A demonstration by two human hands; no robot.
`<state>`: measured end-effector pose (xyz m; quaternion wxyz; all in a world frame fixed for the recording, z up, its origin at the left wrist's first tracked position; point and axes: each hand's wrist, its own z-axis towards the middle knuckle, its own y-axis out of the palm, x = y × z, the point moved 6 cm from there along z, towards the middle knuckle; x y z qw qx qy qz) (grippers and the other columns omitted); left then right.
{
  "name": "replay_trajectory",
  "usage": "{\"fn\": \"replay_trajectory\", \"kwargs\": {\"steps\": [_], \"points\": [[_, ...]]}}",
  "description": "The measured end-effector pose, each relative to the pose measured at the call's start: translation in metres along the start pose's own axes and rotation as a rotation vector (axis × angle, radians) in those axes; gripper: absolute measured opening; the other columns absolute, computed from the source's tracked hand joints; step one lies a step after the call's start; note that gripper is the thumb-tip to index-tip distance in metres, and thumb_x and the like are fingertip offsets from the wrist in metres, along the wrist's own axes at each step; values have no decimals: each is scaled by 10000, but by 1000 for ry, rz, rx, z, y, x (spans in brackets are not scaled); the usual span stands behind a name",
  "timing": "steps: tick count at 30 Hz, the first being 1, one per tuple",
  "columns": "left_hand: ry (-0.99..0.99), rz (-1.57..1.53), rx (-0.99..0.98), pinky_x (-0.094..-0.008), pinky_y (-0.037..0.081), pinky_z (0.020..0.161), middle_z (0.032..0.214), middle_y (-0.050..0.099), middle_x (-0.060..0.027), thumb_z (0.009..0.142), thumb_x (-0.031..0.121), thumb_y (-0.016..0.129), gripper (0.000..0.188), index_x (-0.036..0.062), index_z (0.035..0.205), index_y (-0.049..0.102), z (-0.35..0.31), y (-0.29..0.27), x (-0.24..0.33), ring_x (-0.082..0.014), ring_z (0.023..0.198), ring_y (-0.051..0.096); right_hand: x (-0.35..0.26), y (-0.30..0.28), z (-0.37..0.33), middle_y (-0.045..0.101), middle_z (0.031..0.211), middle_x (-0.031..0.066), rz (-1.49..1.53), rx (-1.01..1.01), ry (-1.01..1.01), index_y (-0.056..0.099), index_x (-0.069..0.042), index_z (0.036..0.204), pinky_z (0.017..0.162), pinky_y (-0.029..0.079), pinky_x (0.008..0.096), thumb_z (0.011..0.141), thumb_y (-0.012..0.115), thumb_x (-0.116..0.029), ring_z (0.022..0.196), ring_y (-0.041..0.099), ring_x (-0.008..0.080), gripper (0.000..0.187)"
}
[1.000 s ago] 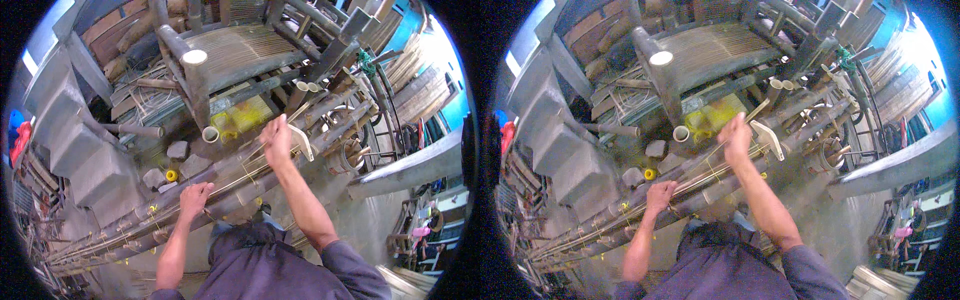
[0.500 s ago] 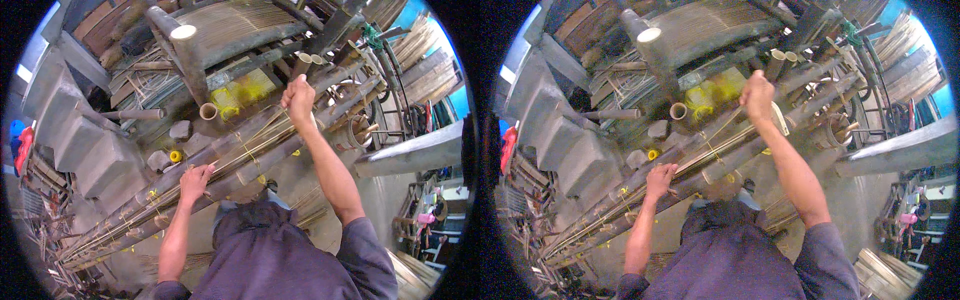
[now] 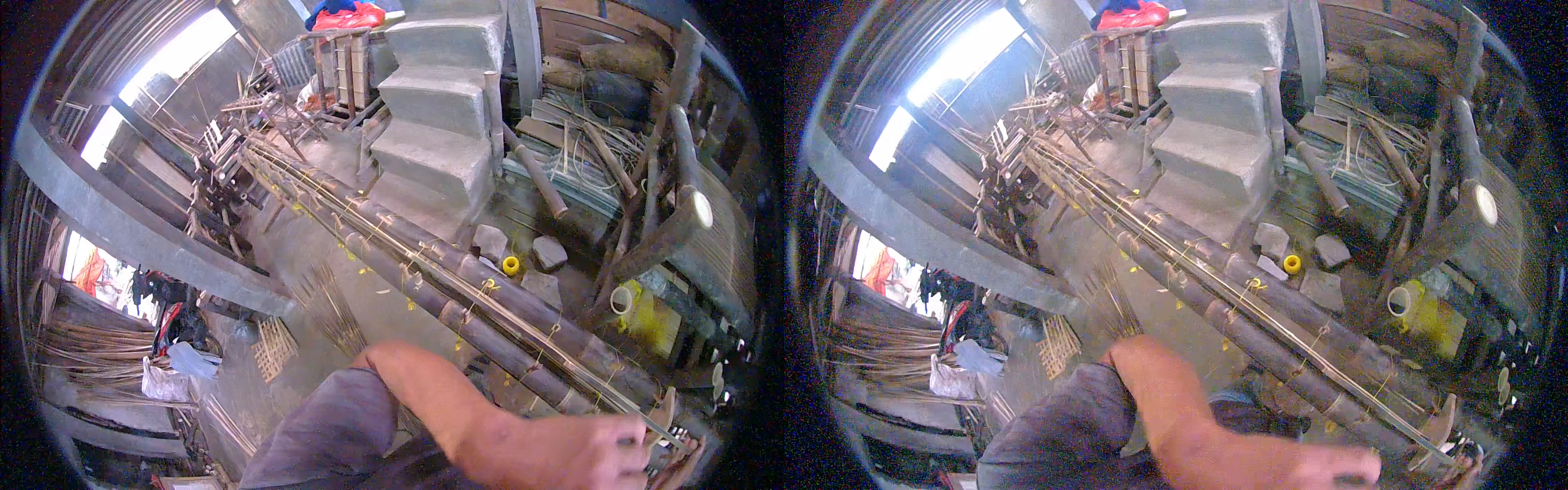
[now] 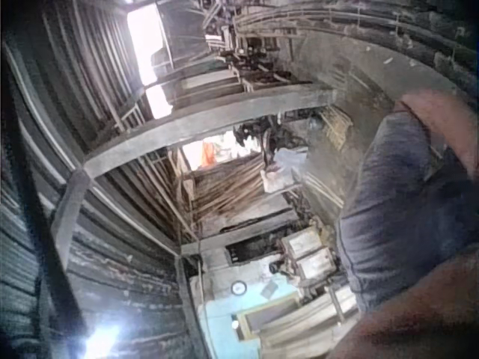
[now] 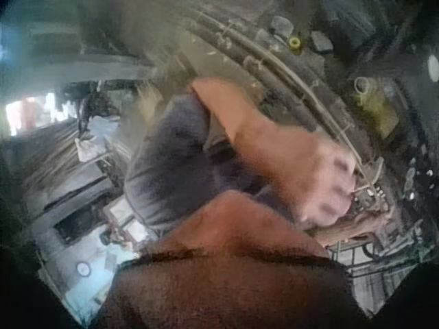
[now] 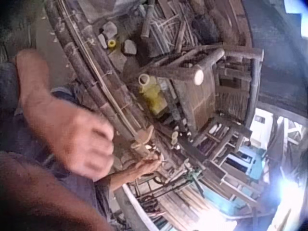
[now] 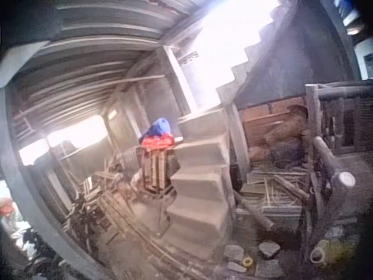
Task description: The person gathers thin bamboo sticks and places them on a horizontal rack. They then wrap and tie the sticks with yellow string at multiple points along their length, repeating the process for several bundles.
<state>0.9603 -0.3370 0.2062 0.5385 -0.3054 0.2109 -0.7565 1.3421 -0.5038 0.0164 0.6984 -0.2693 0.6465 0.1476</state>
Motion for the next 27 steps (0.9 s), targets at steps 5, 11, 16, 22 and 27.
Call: {"fn": "replay_trajectory", "kwargs": {"steps": [5, 11, 16, 22, 27], "points": [[17, -167, 30, -393, 438, 836, 846, 546, -37, 740, 307, 632, 209, 114, 818, 615, -6, -4, -5, -207, 891, 567, 6, -12, 1, 386, 1471, 192, 64, 78, 43, 347, -102, 1471, 1121, 303, 448, 970, 448, -450, 1335, 396, 309, 618], [-643, -244, -400, -524, 432, 954, 1208, 564, -247, 759, 415, 731, 626, 41, 1221, 537, -95, 128, -118, -417, 1150, 526, 28, -17, 17, 386, 1471, 195, 251, 193, 188, 352, -106, 1469, 1119, 304, 454, 970, 439, -461, 1337, 395, 309, 618], [-852, -300, -603, -496, 514, 787, 961, 691, -168, 971, 362, 416, 374, 122, 986, 702, -175, 210, -180, -385, 899, 652, -16, 121, -8, 560, 651, -10, 1540, -250, 265, 579, -121, 801, 561, 472, 303, 967, 474, -304, 616, 563, 151, 269], [-922, -310, -620, -496, 496, 778, 855, 680, -187, 983, 476, 404, 475, 106, 982, 701, -172, 213, -191, -401, 866, 645, -73, 150, -44, 351, 578, 6, 51, -91, -733, 400, -120, 693, 495, 332, 317, 1012, 445, -320, 498, 361, 159, 379], [-931, -144, -671, -492, 496, 713, 775, 677, -165, 956, 543, 423, 509, 121, 959, 707, -157, 199, -195, -399, 797, 651, 31, 130, 17, 507, 702, 25, 866, 243, -128, 533, -58, 784, 674, 454, 303, 1014, 411, -327, 660, 521, 203, 374]]}}
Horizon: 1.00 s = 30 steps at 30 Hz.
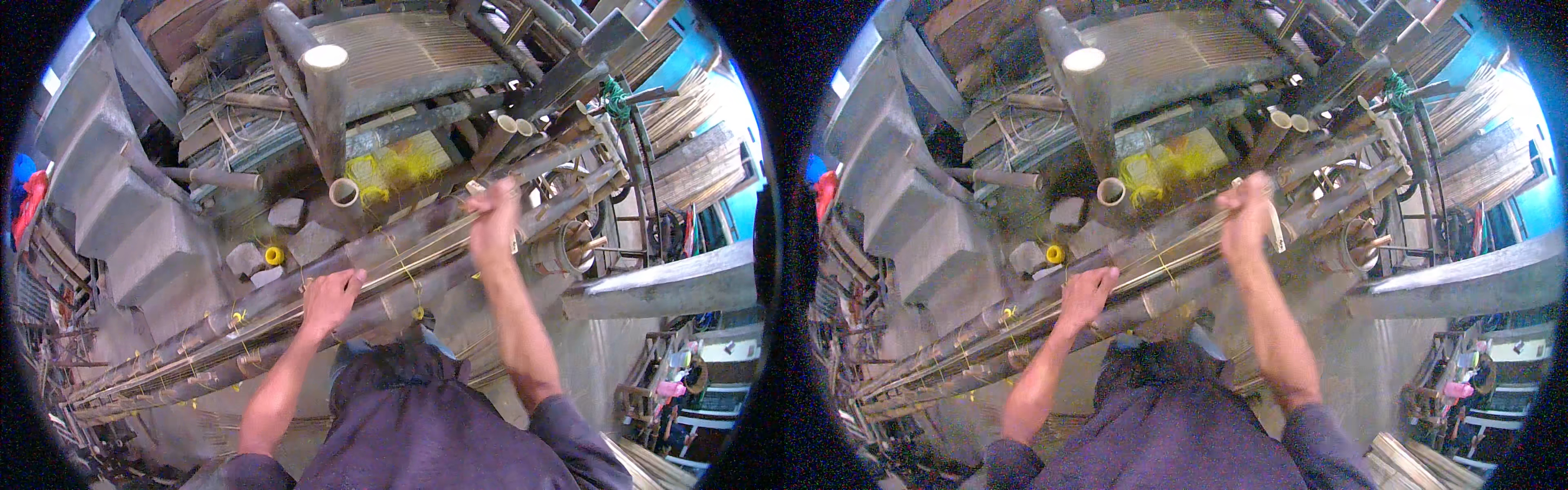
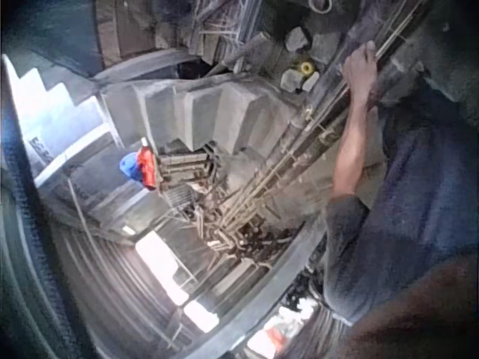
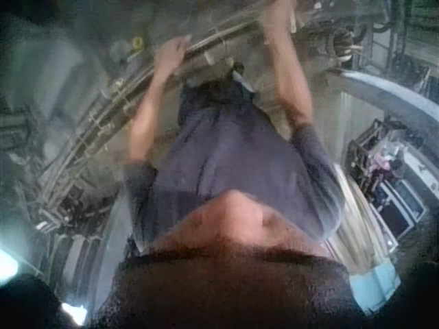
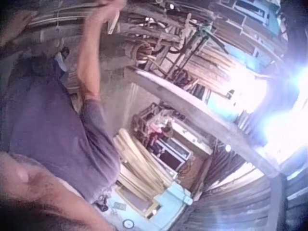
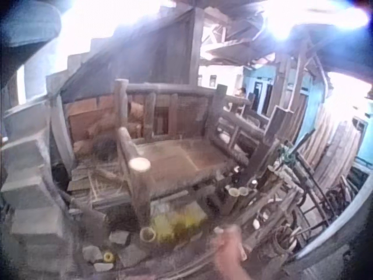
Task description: The person gathers thin bamboo sticks and places them on a horizontal rack. They then wrap and tie the sticks with yellow string at multiple points along their length, repeating the process for several bundles.
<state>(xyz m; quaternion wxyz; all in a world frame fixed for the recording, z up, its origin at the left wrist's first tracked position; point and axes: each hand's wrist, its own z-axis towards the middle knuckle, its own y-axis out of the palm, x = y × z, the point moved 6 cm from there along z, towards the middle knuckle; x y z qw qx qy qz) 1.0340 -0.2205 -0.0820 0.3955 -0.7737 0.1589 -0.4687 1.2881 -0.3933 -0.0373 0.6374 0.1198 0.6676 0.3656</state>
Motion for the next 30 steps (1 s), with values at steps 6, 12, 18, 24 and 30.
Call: {"fn": "replay_trajectory", "kwargs": {"steps": [6, 12, 18, 24, 30], "points": [[-52, -39, 228, -495, 480, 637, 726, 660, -168, 914, 590, 478, 539, 98, 847, 687, -13, -21, 9, -394, 735, 645, 137, 73, -141, 638, 840, 77, -303, -154, 487, 546, -56, 998, 749, 519, 327, 995, 512, -335, 843, 635, 198, 282], [-47, 58, 173, -513, 468, 639, 667, 636, -145, 915, 599, 467, 541, 107, 811, 668, -12, -15, -11, -384, 726, 637, 34, 47, -33, 311, 574, -57, 253, 112, 261, 435, -161, 743, 493, 308, 280, 1037, 380, -417, 480, 274, 94, 394], [-102, 57, 80, -475, 528, 730, 894, 707, -127, 929, 588, 449, 484, 202, 1032, 723, -14, -4, -24, -348, 852, 669, 24, -8, 6, 476, 737, -3, -408, -195, -234, 530, -92, 977, 501, 451, 274, 981, 454, -211, 603, 474, 109, 141], [134, 55, 236, -475, 481, 828, 1116, 593, -177, 758, 361, 707, 437, 45, 1048, 623, -38, -44, 18, -373, 1033, 567, -14, -73, 49, 501, 1110, 115, -332, -158, 327, 489, -48, 1203, 837, 413, 367, 988, 454, -316, 976, 498, 239, 346], [849, -175, 825, -406, 450, 885, 976, 571, -90, 862, 327, 609, 305, 60, 1007, 584, -188, -167, 175, -248, 981, 561, -70, -28, 7, 621, 1162, 105, -536, -239, 200, 565, -46, 1235, 881, 490, 369, 951, 576, -387, 1067, 592, 232, 444]]}}
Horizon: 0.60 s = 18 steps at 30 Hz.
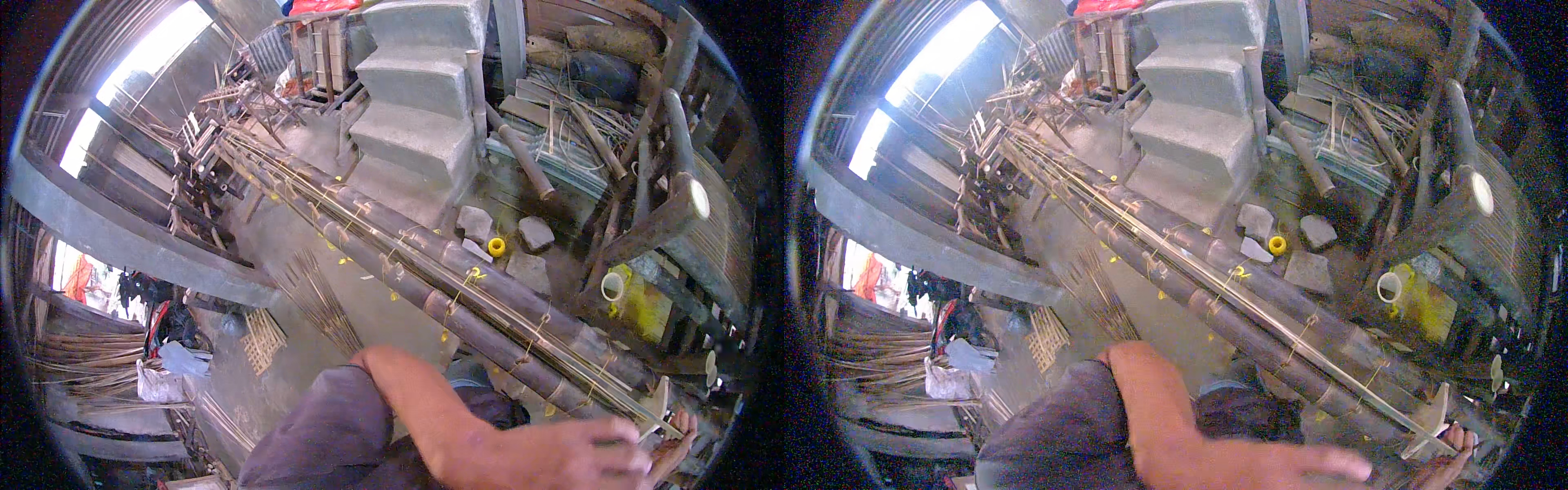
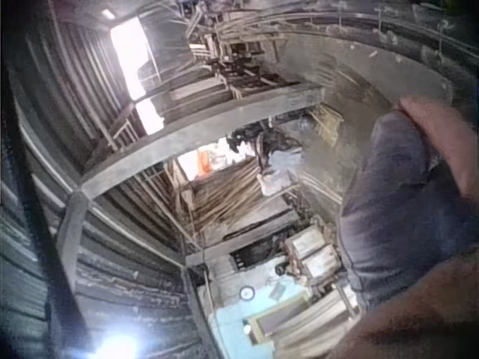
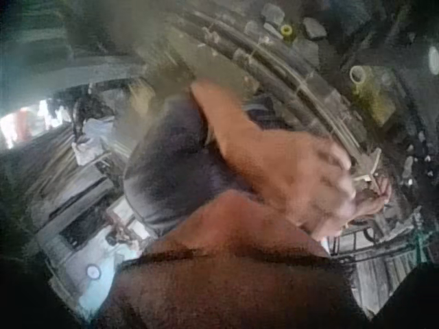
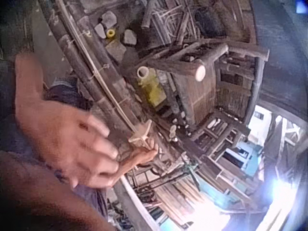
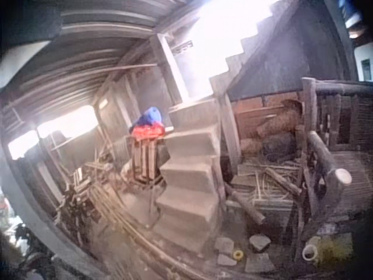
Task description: The person gathers thin bamboo sticks and places them on a horizontal rack. They then wrap and tie the sticks with yellow string at multiple points along their length, repeating the process for several bundles.
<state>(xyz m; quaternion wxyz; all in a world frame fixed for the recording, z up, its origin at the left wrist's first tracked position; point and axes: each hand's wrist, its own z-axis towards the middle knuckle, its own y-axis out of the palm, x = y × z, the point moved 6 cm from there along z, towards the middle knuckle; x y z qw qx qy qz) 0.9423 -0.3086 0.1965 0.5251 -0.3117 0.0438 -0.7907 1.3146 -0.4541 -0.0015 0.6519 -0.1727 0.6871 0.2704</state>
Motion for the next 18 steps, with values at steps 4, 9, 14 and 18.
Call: {"fn": "replay_trajectory", "kwargs": {"steps": [4, 9, 14, 18], "points": [[-121, -252, -260, -449, 398, 1019, 1143, 558, -159, 795, 476, 638, 634, 14, 1210, 512, -9, 37, -51, -343, 1112, 522, -5, -12, -1, 592, 1221, 172, 63, 399, 105, 548, -38, 1219, 967, 476, 467, 958, 472, -436, 1089, 578, 286, 482], [-603, -40, -649, -428, 511, 846, 998, 692, -119, 929, 259, 537, 256, 88, 980, 720, -143, 134, -203, -325, 935, 645, 80, 23, 8, 582, 1261, 146, 312, 4, 93, 507, -77, 1255, 959, 469, 396, 985, 488, -293, 1082, 592, 261, 346], [-673, 211, -616, -396, 494, 749, 917, 636, -133, 905, 195, 607, 166, 43, 937, 666, -160, 119, -218, -338, 877, 622, 87, 8, -44, 579, 1286, 121, -30, 28, 265, 418, -53, 1393, 969, 435, 356, 995, 502, -406, 1171, 551, 211, 538], [-605, 171, -752, -403, 493, 758, 966, 612, -125, 888, 150, 631, 144, 17, 939, 654, -144, 180, -210, -338, 878, 619, 148, -103, -150, 627, 1190, 116, -87, 233, 513, 472, -39, 1340, 902, 476, 338, 993, 512, -308, 1062, 600, 184, 441]]}}
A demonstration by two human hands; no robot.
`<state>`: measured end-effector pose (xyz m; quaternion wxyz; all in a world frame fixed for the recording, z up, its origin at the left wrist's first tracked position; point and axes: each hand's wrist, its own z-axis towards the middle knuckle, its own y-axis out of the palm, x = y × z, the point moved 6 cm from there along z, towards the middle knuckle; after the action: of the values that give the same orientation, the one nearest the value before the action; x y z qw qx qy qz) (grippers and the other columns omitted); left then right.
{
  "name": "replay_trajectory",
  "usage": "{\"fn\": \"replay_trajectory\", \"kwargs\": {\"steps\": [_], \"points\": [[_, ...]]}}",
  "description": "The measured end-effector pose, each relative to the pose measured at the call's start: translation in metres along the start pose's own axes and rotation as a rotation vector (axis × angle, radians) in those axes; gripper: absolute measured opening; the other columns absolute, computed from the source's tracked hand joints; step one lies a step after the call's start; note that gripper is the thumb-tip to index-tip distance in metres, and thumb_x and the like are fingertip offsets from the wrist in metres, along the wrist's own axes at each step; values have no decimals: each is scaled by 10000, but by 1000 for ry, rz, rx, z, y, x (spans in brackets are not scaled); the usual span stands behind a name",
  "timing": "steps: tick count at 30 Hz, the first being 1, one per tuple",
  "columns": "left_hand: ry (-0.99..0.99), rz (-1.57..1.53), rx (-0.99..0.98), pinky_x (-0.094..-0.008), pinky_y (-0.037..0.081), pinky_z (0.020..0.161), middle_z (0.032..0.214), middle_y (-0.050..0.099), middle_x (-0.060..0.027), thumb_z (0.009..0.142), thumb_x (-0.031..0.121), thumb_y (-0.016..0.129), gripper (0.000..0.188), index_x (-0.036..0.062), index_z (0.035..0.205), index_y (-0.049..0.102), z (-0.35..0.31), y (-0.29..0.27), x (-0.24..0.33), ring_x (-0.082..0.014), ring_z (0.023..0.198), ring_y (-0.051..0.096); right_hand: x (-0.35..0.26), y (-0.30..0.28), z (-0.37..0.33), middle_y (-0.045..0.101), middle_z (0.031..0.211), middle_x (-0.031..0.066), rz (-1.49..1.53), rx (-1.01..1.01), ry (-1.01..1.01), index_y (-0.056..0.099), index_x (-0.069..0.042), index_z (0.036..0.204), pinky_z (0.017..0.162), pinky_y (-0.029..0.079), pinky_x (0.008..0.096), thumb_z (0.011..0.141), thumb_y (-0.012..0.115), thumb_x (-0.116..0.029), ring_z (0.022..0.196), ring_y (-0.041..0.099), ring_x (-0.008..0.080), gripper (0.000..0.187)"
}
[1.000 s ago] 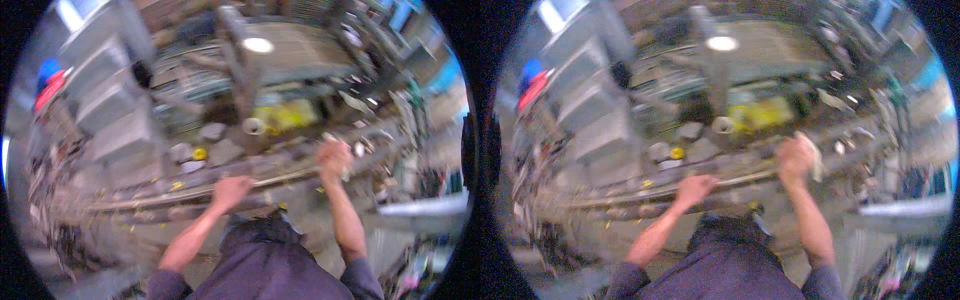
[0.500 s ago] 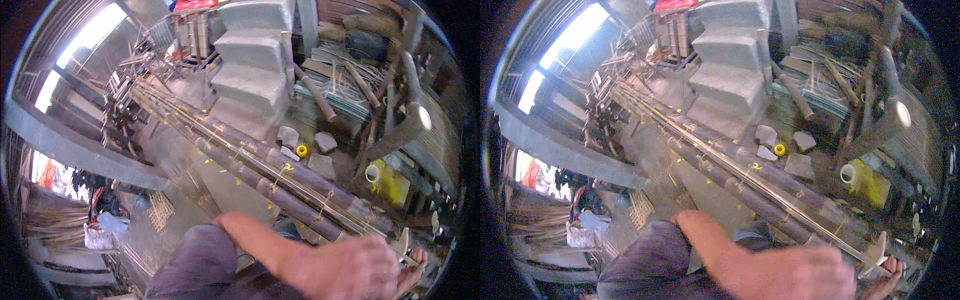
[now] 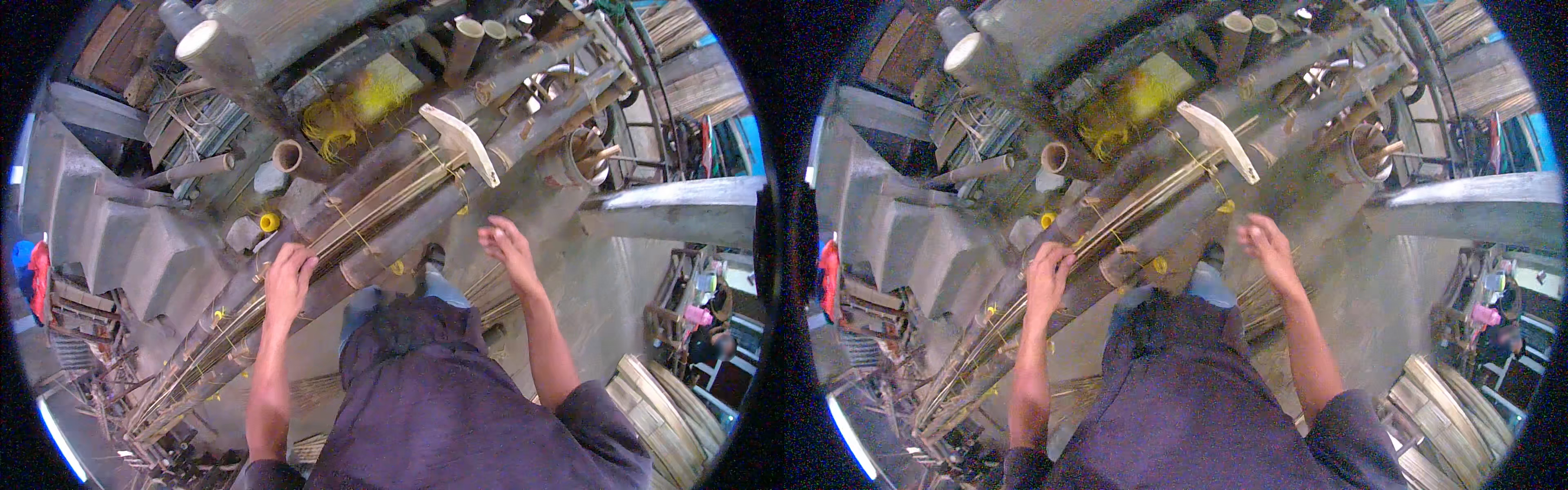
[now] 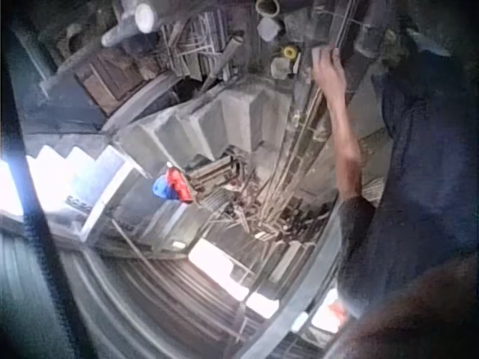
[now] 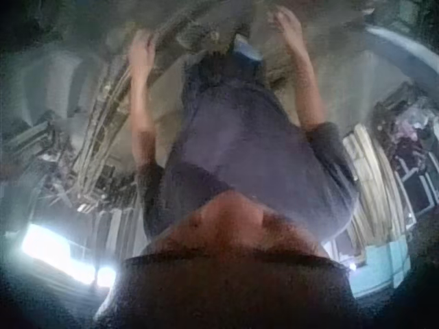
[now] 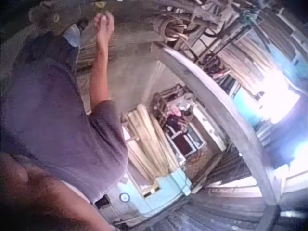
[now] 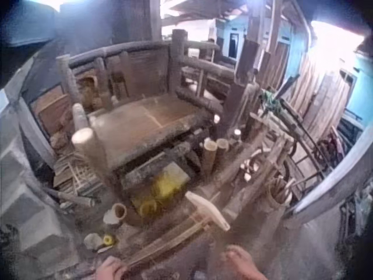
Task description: The person gathers thin bamboo sticks and places them on a horizontal rack. They then wrap and tie the sticks with yellow string at multiple points along their length, repeating the process for several bundles.
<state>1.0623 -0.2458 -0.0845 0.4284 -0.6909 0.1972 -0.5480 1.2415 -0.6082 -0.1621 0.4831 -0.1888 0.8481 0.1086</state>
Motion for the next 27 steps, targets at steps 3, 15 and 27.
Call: {"fn": "replay_trajectory", "kwargs": {"steps": [3, 15, 27], "points": [[19, 74, -3, -400, 494, 766, 964, 610, -141, 879, 112, 643, 127, 0, 937, 658, 12, 28, 2, -338, 869, 621, 92, -37, -14, 652, 1132, 110, -139, 27, 210, 502, -28, 1303, 876, 487, 328, 991, 506, -253, 1011, 620, 178, 384], [-35, 6, -52, -340, 490, 714, 889, 657, -117, 852, 92, 672, 126, 3, 941, 672, 30, 37, 8, -247, 786, 625, 122, -34, -4, 686, 1028, 137, -501, -228, -7, 611, -6, 1173, 856, 503, 367, 942, 576, -276, 966, 656, 259, 357], [6, -83, 71, -367, 480, 711, 840, 623, -117, 851, 173, 674, 154, 41, 929, 671, 30, 44, 9, -279, 782, 620, 111, 186, 16, 627, 1185, 193, -704, -625, -406, 596, -26, 1232, 969, 439, 417, 895, 618, -340, 1096, 576, 361, 461]]}}
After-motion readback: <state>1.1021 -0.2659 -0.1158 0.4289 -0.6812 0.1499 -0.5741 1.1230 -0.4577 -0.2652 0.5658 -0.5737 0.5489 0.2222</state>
